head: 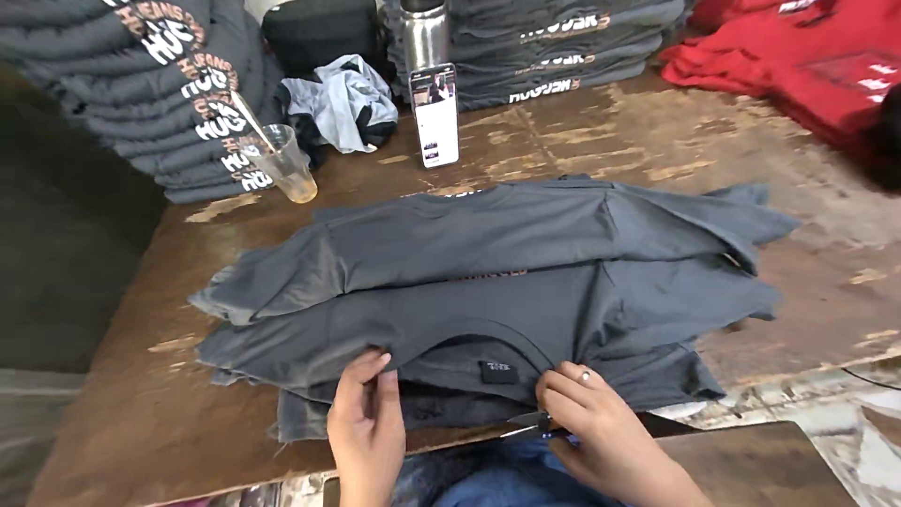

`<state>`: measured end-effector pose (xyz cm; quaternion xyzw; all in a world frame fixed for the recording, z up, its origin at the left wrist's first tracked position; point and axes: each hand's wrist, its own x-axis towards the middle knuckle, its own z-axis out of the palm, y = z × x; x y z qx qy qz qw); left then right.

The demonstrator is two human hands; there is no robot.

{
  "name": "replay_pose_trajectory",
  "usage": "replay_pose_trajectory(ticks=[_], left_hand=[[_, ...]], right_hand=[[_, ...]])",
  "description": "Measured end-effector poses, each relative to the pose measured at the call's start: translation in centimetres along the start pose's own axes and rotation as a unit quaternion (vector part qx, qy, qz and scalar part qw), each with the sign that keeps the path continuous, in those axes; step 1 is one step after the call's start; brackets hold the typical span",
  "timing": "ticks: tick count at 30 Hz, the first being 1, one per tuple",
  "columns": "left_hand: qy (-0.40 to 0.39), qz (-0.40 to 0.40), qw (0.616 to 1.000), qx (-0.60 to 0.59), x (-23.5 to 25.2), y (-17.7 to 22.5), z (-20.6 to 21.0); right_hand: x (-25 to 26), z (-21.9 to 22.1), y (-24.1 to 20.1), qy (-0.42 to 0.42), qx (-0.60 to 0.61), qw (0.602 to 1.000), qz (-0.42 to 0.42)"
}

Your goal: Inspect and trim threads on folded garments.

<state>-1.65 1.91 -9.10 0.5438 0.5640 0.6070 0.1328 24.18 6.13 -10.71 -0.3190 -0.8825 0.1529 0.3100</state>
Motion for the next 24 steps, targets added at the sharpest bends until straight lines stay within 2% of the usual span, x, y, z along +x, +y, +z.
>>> replay_pose_trajectory(ticks=[1, 3, 4, 6, 10, 14, 16, 19, 24], left_hand=[[0.007, -0.055, 0.992, -0.111, 0.2, 0.1, 0.3], [0.02, -0.17, 0.939, -0.297, 0.4, 0.7, 0.7], [0.028, -0.207, 0.912, -0.353, 0.4, 0.9, 0.9], [0.036, -0.239, 0.885, -0.397, 0.3, 1.0, 1.1], [0.04, -0.224, 0.877, -0.422, -0.6, 0.8, 1.0], [-0.004, -0.146, 0.908, -0.392, -1.7, 0.1, 0.9], [-0.004, -0.101, 0.928, -0.36, -2.2, -0.3, 1.4], [0.037, -0.084, 0.949, -0.301, -2.5, -0.5, 2.2], [0.034, -0.077, 0.948, -0.306, -2.7, -1.0, 2.1]], right_hand=[[0.0, 0.0, 0.0, 0.008, 0.016, 1.0, -0.004], [0.2, 0.5, 0.7, 0.033, 0.051, 0.998, -0.023], [0.5, 0.5, 0.7, 0.035, 0.086, 0.995, -0.033], [1.3, 0.7, 0.3, 0.022, 0.123, 0.991, -0.051], [3.0, 1.4, -0.1, 0.023, 0.156, 0.983, -0.096], [4.5, 2.5, 0.2, 0.02, 0.178, 0.98, -0.082], [5.0, 3.2, 0.1, 0.015, 0.149, 0.987, -0.061], [5.3, 3.7, -0.4, 0.029, 0.084, 0.995, -0.044], [5.1, 4.3, -1.3, 0.036, -0.036, 0.998, -0.037]])
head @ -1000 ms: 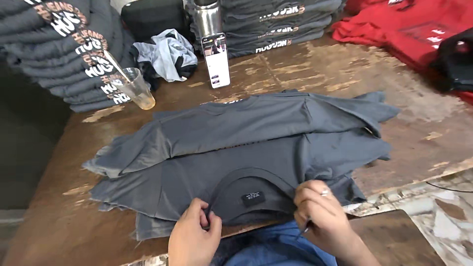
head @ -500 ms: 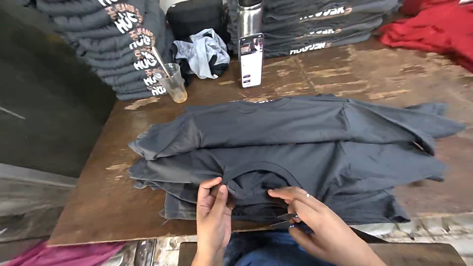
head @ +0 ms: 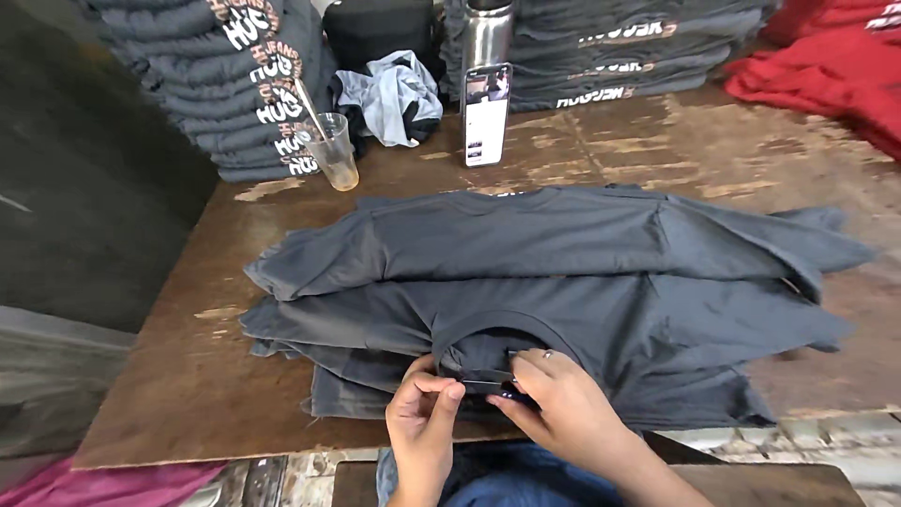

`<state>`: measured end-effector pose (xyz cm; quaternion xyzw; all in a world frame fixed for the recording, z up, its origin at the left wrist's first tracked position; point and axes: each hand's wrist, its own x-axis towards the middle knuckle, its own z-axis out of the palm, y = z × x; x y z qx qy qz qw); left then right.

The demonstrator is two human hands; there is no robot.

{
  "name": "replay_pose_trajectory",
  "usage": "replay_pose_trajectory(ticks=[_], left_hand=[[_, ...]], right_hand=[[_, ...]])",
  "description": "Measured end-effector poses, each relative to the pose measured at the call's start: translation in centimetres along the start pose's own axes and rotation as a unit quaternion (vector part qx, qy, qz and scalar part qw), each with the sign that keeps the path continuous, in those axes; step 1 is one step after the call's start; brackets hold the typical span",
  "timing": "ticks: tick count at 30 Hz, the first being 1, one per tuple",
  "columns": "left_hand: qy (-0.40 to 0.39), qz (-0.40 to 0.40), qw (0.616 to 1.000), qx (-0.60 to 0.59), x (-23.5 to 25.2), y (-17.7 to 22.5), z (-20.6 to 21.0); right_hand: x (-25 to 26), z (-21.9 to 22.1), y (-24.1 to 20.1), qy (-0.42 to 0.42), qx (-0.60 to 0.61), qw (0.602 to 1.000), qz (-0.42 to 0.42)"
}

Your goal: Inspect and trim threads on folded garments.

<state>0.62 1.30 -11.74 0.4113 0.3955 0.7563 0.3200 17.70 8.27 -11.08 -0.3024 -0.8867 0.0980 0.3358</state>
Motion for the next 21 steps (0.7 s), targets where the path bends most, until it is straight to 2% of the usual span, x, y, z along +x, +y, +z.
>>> replay_pose_trajectory(ticks=[9, 11, 13, 15, 17, 19, 21], left_hand=[[-0.006, -0.013, 0.999, 0.03, -0.7, 0.5, -0.2], [0.009, 0.0, 0.998, 0.054, -0.6, 0.8, 0.0], [-0.01, 0.043, 0.99, 0.132, -0.4, 1.1, -0.2], [-0.057, 0.1, 0.965, 0.235, -0.3, 1.8, -0.8], [-0.112, 0.141, 0.938, 0.296, -0.2, 2.9, -1.6], [-0.2, 0.127, 0.929, 0.284, 0.4, 4.8, -2.5], [-0.318, 0.069, 0.912, 0.25, 1.3, 6.9, -3.5]], right_hand=[[0.7, 0.6, -1.3, 0.012, -0.04, 0.999, -0.018], [0.8, 0.5, -1.4, 0.023, 0.012, 1.0, -0.006], [1.0, 0.3, -1.6, 0.032, 0.132, 0.991, 0.013], [1.4, 0.4, -2.0, 0.025, 0.288, 0.957, 0.007], [1.7, 1.0, -2.3, 0.0, 0.429, 0.903, -0.01], [1.9, 1.5, -2.3, 0.003, 0.515, 0.857, 0.004], [1.9, 1.7, -2.2, 0.047, 0.55, 0.831, 0.064]])
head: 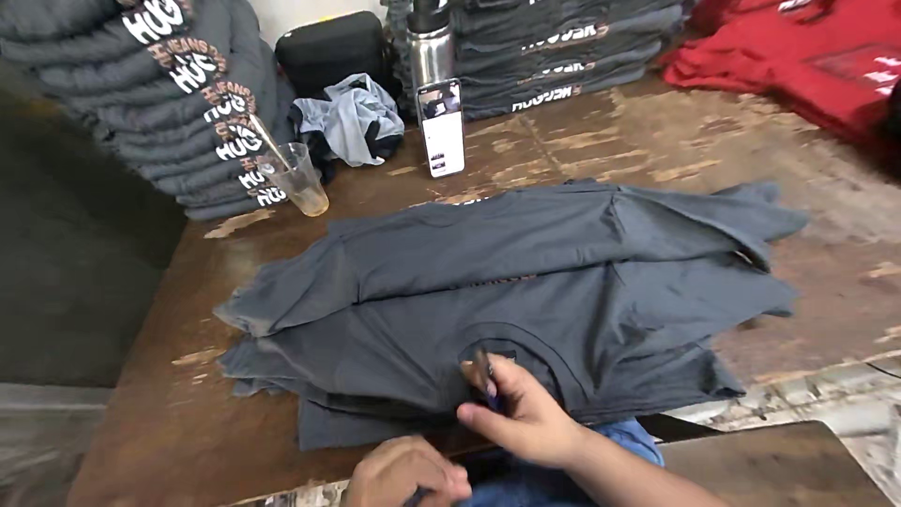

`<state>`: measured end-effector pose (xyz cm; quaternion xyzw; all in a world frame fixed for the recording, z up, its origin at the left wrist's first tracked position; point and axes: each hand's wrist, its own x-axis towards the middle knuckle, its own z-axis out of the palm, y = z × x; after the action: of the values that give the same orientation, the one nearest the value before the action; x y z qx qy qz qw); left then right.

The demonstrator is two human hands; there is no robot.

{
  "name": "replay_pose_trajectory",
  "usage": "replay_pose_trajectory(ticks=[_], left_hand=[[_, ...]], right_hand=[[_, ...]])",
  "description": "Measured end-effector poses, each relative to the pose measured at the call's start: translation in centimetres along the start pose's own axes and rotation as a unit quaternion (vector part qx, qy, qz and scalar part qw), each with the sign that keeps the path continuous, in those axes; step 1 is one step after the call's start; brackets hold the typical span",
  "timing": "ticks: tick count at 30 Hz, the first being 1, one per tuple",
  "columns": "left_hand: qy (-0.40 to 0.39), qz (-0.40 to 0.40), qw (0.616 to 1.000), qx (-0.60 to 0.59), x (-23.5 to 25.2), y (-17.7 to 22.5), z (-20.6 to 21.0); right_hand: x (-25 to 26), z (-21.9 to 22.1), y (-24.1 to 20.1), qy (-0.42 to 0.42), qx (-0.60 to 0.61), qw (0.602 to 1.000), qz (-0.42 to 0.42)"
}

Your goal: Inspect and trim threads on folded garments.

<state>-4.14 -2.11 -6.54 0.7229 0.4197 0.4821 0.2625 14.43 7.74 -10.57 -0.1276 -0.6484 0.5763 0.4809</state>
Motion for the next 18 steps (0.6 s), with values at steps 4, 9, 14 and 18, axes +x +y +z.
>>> replay_pose_trajectory(ticks=[4, 9, 14, 18], left_hand=[[-0.055, -0.061, 0.991, 0.102, 0.4, 0.1, -1.0], [0.035, -0.159, 0.95, 0.267, 2.9, 0.6, 2.8], [0.085, -0.055, 0.925, 0.366, 2.5, -2.2, 4.3], [0.041, 0.02, 0.962, 0.269, 2.0, -2.5, 2.6]], right_hand=[[0.0, -0.4, 0.2, 0.079, 0.086, 0.989, 0.096], [0.0, -0.5, 0.5, 0.095, 0.154, 0.976, 0.119], [-0.4, -0.7, 0.9, 0.095, 0.166, 0.974, 0.118], [-0.5, -0.7, 0.9, 0.089, 0.168, 0.975, 0.114]])
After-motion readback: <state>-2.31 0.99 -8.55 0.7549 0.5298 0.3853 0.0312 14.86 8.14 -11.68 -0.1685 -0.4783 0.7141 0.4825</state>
